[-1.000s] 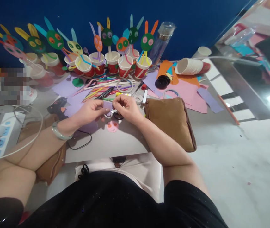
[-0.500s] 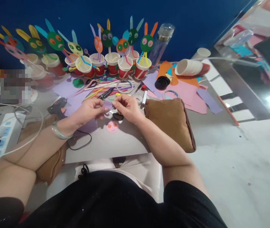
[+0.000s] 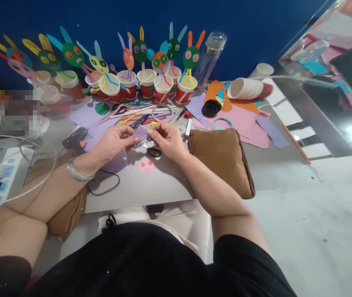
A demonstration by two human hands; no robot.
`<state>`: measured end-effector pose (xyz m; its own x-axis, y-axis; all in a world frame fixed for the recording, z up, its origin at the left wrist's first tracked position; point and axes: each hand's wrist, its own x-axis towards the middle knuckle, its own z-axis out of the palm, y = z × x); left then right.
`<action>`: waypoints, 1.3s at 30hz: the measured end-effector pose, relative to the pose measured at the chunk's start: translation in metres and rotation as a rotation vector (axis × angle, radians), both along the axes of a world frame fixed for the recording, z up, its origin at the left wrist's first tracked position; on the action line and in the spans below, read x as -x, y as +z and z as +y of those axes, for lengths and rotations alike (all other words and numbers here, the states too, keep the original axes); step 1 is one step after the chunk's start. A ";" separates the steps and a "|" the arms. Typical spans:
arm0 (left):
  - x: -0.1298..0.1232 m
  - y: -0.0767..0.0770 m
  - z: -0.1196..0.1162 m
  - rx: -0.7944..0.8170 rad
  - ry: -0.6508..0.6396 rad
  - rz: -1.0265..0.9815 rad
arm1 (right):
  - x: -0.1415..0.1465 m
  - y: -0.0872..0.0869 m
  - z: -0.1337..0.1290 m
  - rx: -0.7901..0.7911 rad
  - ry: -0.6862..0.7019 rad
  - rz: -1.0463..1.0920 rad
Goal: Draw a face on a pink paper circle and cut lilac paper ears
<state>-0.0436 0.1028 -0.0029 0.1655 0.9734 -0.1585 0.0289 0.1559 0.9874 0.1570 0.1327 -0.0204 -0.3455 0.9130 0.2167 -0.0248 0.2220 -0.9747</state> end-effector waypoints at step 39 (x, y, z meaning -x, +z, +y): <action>0.000 0.010 -0.002 -0.286 0.045 0.090 | -0.006 -0.002 0.002 0.012 0.129 -0.122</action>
<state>-0.0437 0.1003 0.0069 0.1190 0.9867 0.1110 0.1180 -0.1251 0.9851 0.1629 0.1346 -0.0224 -0.4832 0.8617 0.1549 0.0666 0.2126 -0.9749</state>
